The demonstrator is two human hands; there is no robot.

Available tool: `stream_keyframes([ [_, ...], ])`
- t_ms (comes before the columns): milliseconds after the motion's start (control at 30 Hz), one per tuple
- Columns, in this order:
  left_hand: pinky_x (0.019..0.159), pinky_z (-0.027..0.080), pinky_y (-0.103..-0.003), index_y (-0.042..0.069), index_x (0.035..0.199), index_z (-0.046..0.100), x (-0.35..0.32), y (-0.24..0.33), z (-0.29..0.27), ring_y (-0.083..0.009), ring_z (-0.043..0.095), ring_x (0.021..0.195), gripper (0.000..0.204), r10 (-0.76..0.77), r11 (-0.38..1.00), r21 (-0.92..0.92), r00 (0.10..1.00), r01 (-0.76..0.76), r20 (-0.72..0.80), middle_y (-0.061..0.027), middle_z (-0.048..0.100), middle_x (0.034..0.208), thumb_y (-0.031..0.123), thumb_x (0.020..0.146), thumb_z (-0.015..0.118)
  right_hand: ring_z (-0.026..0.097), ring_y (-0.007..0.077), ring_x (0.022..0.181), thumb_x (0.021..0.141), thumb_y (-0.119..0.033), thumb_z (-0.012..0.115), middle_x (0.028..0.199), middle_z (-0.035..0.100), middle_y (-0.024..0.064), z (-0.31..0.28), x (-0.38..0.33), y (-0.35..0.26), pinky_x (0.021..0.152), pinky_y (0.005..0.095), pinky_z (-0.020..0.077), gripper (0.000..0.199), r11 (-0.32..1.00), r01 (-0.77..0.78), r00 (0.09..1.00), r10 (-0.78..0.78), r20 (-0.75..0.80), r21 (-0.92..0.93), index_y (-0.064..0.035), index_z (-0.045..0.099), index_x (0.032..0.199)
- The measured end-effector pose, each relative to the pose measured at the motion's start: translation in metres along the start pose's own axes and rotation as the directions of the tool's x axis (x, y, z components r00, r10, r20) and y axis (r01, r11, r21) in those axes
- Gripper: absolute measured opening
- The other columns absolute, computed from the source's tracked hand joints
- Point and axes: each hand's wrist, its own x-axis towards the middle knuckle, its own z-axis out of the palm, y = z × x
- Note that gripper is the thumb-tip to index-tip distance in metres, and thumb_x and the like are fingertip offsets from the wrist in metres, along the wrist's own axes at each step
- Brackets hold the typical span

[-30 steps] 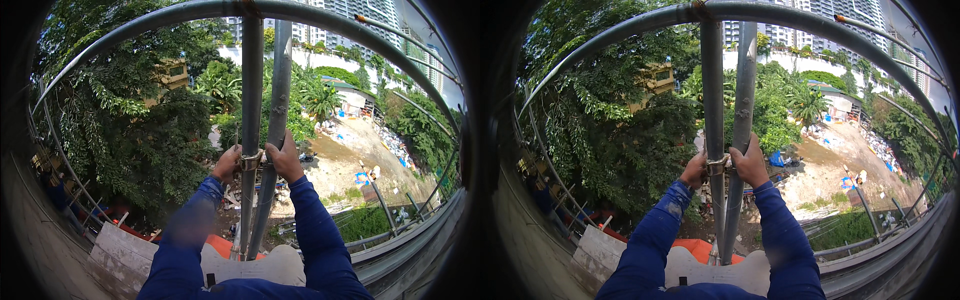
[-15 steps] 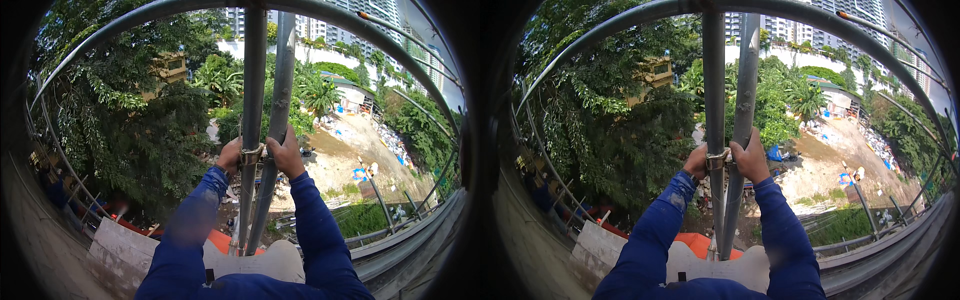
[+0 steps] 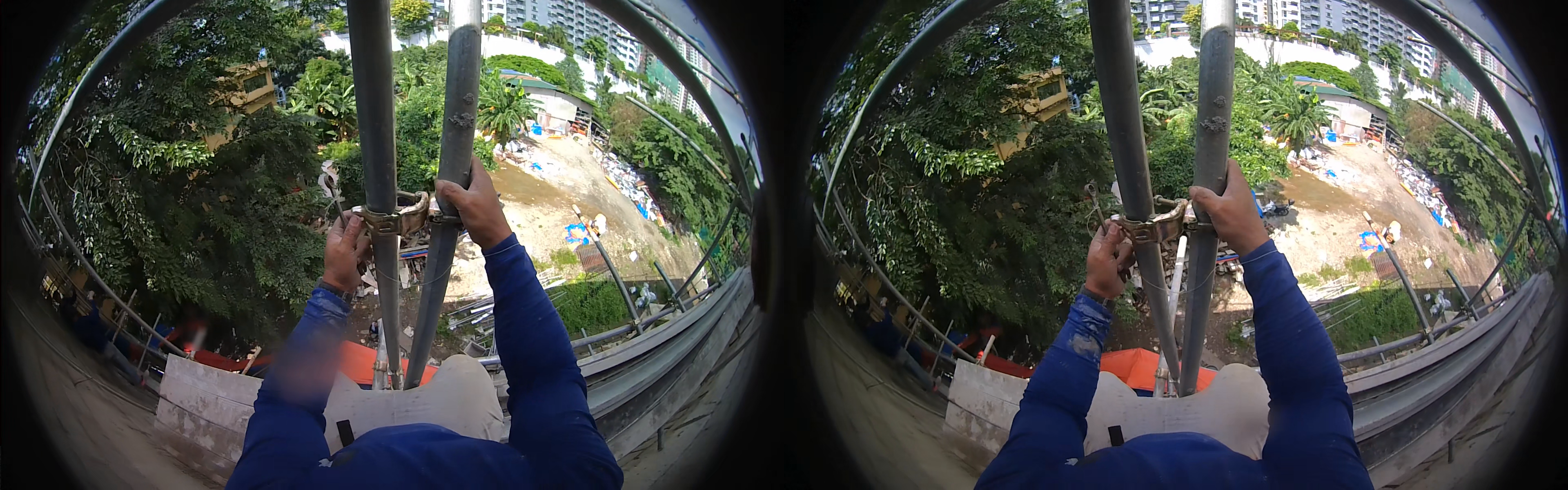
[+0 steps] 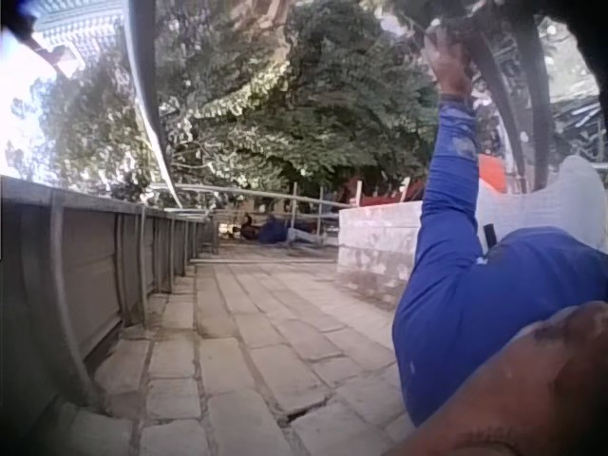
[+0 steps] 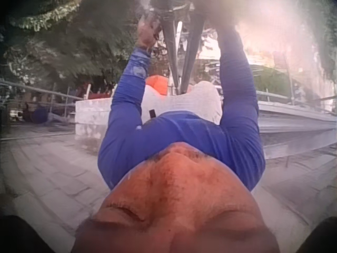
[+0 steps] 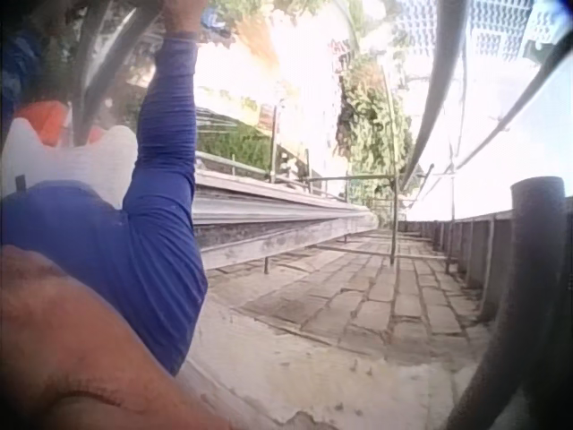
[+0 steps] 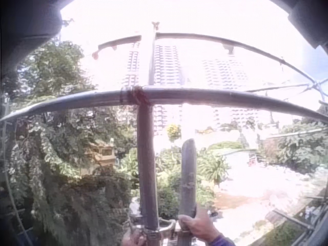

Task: The person is assembling a metal scaffolding structure on the exterior of a building. They use a spanner to tighten couplers connecting vertical and horizontal metal poles. The person works at height, standing on wooden planks, and secures multiple joints to stabilize the frame.

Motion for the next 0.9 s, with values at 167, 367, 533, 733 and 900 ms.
stream_keyframes([
  [167,0.047,0.030,-0.020,0.006,0.131,0.058,-0.012,0.004,-0.004,0.0000,0.038,0.052,0.055,-0.035,0.989,0.148,0.993,0.019,0.111,0.0079,0.061,0.085,0.050,0.100,0.069,0.063,0.0127,0.091,0.092,-0.021,0.076,0.106,0.064,0.0065,-0.020,-0.005,0.010,0.080,0.0286,0.0536,0.054,0.986,-0.040,0.999,0.034,0.038,0.161,-0.0021,0.050,0.135],
  [367,0.047,0.030,-0.020,0.005,0.135,0.057,-0.010,0.001,0.002,0.0000,0.038,0.050,0.048,-0.052,0.987,0.158,0.993,0.035,0.105,0.0066,0.061,0.078,0.042,0.105,0.063,0.066,0.0143,0.091,0.093,-0.019,0.075,0.106,0.066,0.0077,-0.042,-0.018,0.004,0.081,0.0288,0.0547,0.047,0.975,-0.055,0.996,0.069,-0.061,0.214,-0.0001,0.052,0.130],
  [533,0.054,0.041,-0.021,0.004,0.137,0.055,-0.010,-0.007,-0.005,-0.0025,0.053,0.064,0.036,-0.029,0.996,0.089,0.999,0.027,0.026,0.0025,0.066,0.091,0.029,0.110,0.056,0.068,0.0152,0.093,0.096,-0.019,0.074,0.105,0.066,0.0076,-0.052,-0.014,0.020,0.082,0.0301,0.0560,0.042,0.978,-0.063,0.991,0.086,-0.106,0.200,-0.0015,0.052,0.126],
  [733,0.080,0.056,-0.024,0.000,0.136,0.056,-0.018,-0.018,-0.006,-0.0093,0.068,0.094,0.038,0.162,0.974,0.161,0.987,-0.160,0.002,-0.0053,0.070,0.113,0.021,0.105,0.066,0.068,0.0149,0.094,0.099,-0.019,0.071,0.107,0.067,0.0090,-0.037,-0.014,0.023,0.083,0.0301,0.0553,0.039,0.977,-0.092,0.986,0.116,-0.120,0.194,-0.0004,0.053,0.128],
  [900,0.094,0.053,-0.033,-0.003,0.127,0.061,-0.022,-0.020,0.015,-0.0176,0.066,0.107,0.060,0.218,0.840,0.502,0.975,-0.204,0.031,-0.0121,0.069,0.115,0.039,0.090,0.083,0.068,0.0168,0.099,0.103,-0.022,0.063,0.111,0.066,0.0139,-0.067,-0.024,0.022,0.076,0.0334,0.0635,0.038,0.967,-0.160,0.977,0.184,-0.108,0.200,0.0012,0.053,0.131],
])
